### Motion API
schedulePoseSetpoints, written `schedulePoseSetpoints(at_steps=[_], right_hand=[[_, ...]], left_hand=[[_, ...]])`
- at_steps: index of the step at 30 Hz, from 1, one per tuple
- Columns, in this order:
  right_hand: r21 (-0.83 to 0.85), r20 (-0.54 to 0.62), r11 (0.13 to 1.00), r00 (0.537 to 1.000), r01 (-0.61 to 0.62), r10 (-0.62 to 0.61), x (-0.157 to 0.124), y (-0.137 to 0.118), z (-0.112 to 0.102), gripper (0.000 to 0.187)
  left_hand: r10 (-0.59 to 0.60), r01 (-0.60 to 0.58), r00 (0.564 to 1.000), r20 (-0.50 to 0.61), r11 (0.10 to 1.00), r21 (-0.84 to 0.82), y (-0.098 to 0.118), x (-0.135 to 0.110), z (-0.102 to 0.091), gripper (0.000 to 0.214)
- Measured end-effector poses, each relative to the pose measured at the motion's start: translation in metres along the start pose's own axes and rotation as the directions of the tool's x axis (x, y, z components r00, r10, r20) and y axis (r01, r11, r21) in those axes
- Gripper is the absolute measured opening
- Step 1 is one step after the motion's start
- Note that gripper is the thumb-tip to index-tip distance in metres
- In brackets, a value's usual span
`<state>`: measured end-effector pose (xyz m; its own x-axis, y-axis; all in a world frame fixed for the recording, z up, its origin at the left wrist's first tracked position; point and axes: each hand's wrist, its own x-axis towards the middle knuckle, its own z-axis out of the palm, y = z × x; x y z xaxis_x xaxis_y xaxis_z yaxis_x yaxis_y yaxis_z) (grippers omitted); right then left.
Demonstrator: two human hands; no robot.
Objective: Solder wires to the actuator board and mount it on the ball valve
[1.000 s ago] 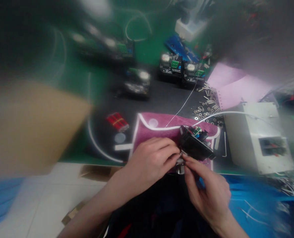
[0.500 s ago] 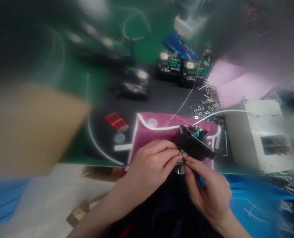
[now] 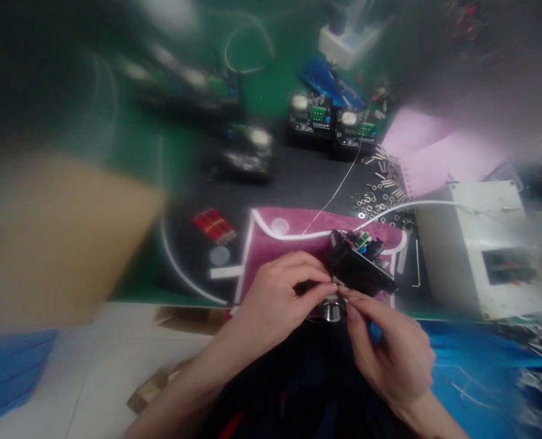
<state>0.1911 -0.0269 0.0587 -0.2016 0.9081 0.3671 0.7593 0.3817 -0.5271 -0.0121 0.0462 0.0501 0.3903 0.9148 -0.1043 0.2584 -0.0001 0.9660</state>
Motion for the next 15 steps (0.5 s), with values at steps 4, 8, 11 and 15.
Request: schedulePoseSetpoints(at_steps=[4,8,11,15], right_hand=[[0.007,-0.005,1.0,1.0,-0.009,0.009,-0.0016,0.0016,0.0001,0.027],[0.007,-0.015,1.0,1.0,-0.005,0.005,-0.0008,0.0012,0.0014,0.027],[-0.006,-0.015,1.0,1.0,0.0,0.0,0.0006,0.0007,0.0021,0.026],[-0.014,-0.015,1.0,1.0,0.011,-0.011,0.0016,-0.0001,0.0014,0.025]], left_hand=[[-0.038,0.037,0.998,0.043,0.999,0.014,0.0039,0.0018,-0.0028,0.009],[-0.042,0.038,0.998,0.048,0.996,0.076,0.0059,0.0007,-0.0039,0.009],[-0.022,0.017,0.999,0.041,0.992,0.126,0.0076,-0.002,-0.0031,0.011],[0.009,-0.016,0.999,0.041,0.986,0.168,0.011,-0.0028,-0.0023,0.014]])
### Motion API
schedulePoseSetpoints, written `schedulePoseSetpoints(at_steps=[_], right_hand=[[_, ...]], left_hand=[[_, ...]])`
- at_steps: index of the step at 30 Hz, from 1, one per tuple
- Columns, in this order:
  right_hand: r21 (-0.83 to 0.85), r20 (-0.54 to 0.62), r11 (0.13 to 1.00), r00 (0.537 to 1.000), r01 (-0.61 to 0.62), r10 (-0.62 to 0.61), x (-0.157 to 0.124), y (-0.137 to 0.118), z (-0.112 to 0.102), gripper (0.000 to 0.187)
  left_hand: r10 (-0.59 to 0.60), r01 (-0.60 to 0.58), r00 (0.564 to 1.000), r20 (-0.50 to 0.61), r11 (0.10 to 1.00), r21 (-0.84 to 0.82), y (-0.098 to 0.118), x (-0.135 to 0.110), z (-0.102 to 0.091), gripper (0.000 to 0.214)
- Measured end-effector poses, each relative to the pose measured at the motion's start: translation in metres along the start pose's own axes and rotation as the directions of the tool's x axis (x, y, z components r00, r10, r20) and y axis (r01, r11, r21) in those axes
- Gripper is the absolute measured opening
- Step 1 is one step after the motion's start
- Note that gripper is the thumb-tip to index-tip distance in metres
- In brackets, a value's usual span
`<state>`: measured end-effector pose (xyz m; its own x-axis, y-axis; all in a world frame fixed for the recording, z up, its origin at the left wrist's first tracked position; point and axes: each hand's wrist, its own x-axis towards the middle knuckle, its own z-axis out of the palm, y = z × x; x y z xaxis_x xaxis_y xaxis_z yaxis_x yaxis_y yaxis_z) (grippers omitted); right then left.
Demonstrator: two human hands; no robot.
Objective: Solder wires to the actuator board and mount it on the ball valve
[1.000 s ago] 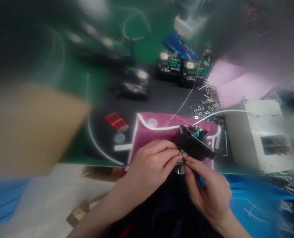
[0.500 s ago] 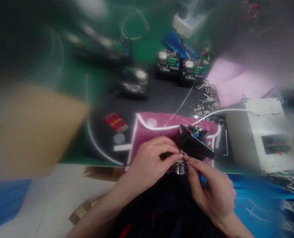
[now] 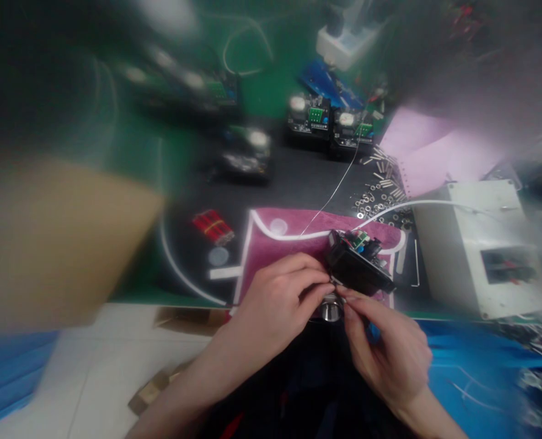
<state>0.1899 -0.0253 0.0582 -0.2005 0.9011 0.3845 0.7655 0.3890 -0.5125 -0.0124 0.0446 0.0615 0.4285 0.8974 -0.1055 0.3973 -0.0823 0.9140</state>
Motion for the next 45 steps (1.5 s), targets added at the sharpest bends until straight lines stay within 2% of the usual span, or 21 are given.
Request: schedulePoseSetpoints(at_steps=[11,16,23,27,33,39,45], right_hand=[[0.057,-0.017,0.998,1.0,0.014,-0.013,-0.002,0.003,-0.002,0.026],[0.102,-0.079,0.993,0.996,0.057,-0.049,-0.006,0.009,-0.007,0.03],[0.128,-0.192,0.991,0.981,0.044,-0.019,-0.015,0.025,-0.012,0.027],[0.136,-0.262,0.991,0.964,0.003,0.033,-0.017,0.041,-0.006,0.025],[0.175,-0.347,0.984,0.933,-0.036,0.096,-0.02,0.059,0.006,0.022],[0.244,-0.386,0.968,0.911,-0.051,0.145,-0.012,0.057,0.006,0.023],[0.245,-0.412,0.968,0.899,-0.05,0.15,-0.004,0.056,0.004,0.02]], left_hand=[[-0.167,0.172,0.985,0.045,0.97,-0.173,0.001,0.008,-0.002,0.004],[-0.222,0.23,0.973,0.058,0.949,-0.218,0.002,0.011,-0.001,0.002],[-0.341,0.385,0.921,0.19,0.872,-0.302,-0.007,0.015,-0.004,0.013],[-0.407,0.456,0.889,0.21,0.826,-0.33,-0.005,0.017,-0.007,0.025],[-0.475,0.518,0.854,0.214,0.816,-0.257,0.005,0.019,-0.01,0.026],[-0.457,0.487,0.865,0.208,0.864,-0.126,0.011,0.022,-0.011,0.016],[-0.529,0.566,0.811,0.248,0.817,-0.109,0.014,0.028,-0.013,0.017]])
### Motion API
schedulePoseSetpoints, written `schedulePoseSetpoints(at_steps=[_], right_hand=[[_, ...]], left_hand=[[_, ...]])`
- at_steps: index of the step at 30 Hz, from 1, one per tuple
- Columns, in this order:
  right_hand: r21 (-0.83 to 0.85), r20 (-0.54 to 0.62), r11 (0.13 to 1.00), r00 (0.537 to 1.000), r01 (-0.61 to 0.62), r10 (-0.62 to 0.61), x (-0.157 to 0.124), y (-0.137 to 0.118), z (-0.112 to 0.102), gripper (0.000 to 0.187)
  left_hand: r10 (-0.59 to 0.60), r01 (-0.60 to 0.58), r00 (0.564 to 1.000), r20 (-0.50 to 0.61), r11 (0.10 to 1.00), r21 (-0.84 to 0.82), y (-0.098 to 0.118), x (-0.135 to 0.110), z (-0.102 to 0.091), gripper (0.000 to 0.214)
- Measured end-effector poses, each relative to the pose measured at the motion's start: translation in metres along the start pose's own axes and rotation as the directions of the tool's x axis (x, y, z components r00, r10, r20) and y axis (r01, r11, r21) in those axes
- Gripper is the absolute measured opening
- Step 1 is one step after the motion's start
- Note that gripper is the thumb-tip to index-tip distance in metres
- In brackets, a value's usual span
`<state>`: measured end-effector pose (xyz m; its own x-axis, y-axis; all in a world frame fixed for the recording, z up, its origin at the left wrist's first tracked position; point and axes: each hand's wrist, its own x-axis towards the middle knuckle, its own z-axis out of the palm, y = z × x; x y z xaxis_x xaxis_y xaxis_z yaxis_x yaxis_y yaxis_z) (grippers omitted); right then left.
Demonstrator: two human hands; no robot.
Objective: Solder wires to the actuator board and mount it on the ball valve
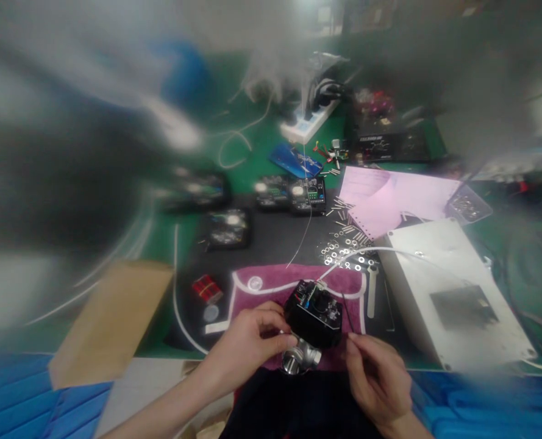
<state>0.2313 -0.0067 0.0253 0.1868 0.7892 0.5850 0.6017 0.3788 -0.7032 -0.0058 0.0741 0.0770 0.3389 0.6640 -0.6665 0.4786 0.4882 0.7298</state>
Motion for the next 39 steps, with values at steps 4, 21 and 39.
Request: schedulePoseSetpoints(at_steps=[4,21,39], right_hand=[[-0.002,-0.009,1.0,1.0,-0.006,0.006,0.0,0.0,0.001,0.02],[-0.021,0.045,0.999,0.998,-0.031,0.032,-0.003,0.004,0.0,0.018],[-0.053,0.066,0.997,0.996,-0.051,0.054,-0.003,0.004,0.001,0.02]], left_hand=[[-0.023,0.025,0.999,0.024,0.996,-0.089,-0.005,0.004,0.0,0.019],[-0.016,0.021,0.996,0.087,0.998,-0.054,-0.003,0.009,-0.004,0.011],[-0.007,0.022,0.983,0.183,0.996,-0.081,-0.001,0.018,-0.008,0.014]])
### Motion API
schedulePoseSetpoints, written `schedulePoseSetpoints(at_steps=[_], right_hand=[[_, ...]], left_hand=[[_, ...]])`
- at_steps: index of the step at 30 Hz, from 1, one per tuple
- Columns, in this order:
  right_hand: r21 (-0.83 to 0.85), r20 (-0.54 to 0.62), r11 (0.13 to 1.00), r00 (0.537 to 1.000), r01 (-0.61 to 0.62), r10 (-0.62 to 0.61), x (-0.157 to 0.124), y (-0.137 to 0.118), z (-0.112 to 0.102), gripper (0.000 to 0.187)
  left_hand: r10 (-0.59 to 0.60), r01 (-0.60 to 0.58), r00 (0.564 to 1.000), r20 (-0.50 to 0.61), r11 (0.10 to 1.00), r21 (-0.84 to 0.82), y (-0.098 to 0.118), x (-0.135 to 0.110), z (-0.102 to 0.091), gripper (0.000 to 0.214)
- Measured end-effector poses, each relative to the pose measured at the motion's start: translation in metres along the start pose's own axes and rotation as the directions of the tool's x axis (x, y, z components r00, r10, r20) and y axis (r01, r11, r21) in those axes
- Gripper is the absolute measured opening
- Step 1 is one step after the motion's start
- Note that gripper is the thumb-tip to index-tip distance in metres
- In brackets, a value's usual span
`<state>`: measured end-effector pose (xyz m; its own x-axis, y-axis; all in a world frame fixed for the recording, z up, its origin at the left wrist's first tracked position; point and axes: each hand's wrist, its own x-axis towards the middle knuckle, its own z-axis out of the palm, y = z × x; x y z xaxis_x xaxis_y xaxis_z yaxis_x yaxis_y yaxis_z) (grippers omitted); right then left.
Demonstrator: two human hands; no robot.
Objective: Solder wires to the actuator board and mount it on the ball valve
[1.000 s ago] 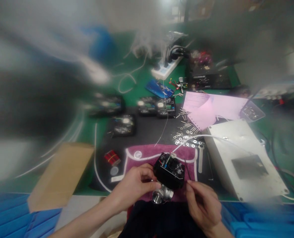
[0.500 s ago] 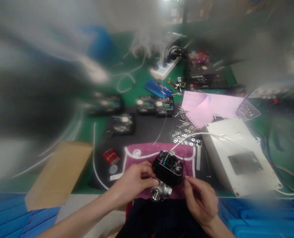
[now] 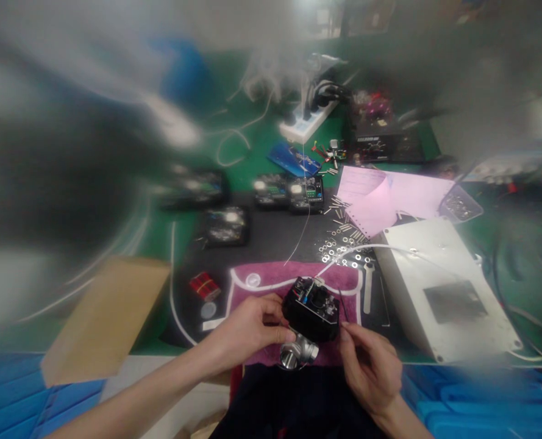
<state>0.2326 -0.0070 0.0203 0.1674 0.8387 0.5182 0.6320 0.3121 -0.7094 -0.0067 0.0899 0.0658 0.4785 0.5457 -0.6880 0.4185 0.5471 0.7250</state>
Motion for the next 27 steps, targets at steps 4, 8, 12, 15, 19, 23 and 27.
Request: schedulePoseSetpoints(at_steps=[4,8,12,15,19,23,27], right_hand=[[-0.009,0.002,1.0,1.0,-0.001,0.001,0.001,-0.001,0.0,0.02],[-0.01,0.015,1.0,1.0,-0.002,0.002,-0.001,0.001,0.0,0.021],[-0.014,0.024,1.0,1.0,-0.002,0.002,-0.002,0.001,0.0,0.021],[-0.022,0.031,1.0,1.0,-0.003,0.004,-0.002,0.001,0.0,0.02],[-0.038,0.033,0.999,0.999,-0.007,0.008,-0.003,0.002,0.0,0.018],[-0.047,0.029,0.999,1.0,-0.005,0.006,-0.006,0.003,0.001,0.019],[-0.052,0.039,0.999,0.999,-0.007,0.009,-0.008,0.004,0.001,0.019]], left_hand=[[0.019,-0.019,1.0,0.008,1.0,0.005,0.002,0.0,-0.001,0.015],[0.057,-0.057,0.998,0.01,0.998,0.036,0.004,-0.001,-0.003,0.015],[0.073,-0.074,0.997,0.024,0.996,0.058,0.003,0.0,-0.004,0.015],[0.077,-0.08,0.996,0.052,0.995,0.059,0.003,0.001,-0.006,0.016],[0.074,-0.081,0.993,0.095,0.995,0.067,0.005,0.003,-0.01,0.014],[0.064,-0.07,0.993,0.096,0.995,0.067,0.003,0.003,-0.011,0.016],[0.068,-0.072,0.995,0.078,0.996,0.048,-0.003,0.002,-0.01,0.015]])
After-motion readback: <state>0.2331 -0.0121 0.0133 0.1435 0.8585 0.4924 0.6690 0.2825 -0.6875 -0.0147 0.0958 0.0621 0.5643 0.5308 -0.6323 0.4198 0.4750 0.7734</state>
